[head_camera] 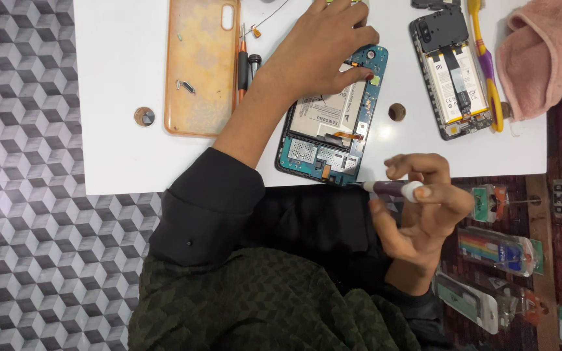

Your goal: The person disassembles a smartphone, removes the motherboard, and cleans the internal frame with a brush. They then reinsert the motherboard and secure it with screws.

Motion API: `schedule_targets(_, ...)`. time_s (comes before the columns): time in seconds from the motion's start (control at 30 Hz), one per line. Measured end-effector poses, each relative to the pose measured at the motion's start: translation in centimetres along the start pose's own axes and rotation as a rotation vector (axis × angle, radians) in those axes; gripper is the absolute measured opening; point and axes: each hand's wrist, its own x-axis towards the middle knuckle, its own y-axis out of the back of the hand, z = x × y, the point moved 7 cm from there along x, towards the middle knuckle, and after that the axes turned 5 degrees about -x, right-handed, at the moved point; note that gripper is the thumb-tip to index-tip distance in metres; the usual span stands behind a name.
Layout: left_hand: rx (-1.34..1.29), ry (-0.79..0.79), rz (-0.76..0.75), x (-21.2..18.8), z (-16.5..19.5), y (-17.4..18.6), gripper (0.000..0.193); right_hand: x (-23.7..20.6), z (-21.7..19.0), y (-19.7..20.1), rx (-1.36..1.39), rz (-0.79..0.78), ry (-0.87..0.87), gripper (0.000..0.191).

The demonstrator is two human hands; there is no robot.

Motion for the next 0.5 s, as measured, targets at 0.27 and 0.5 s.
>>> schedule_targets(0.27,-0.075,0.058,-0.099,0.1,0.8,-0.2,0.071,-0.5,0.9,-0.2,0.132,-0.064,-0.013,0.057)
schedule_targets(0.5,-0.164,0.205,-0.402,-0.3,2.7,-2.2,0.123,-0.8,1.1,0.3,0.302,-0.047,-0.072,0.056)
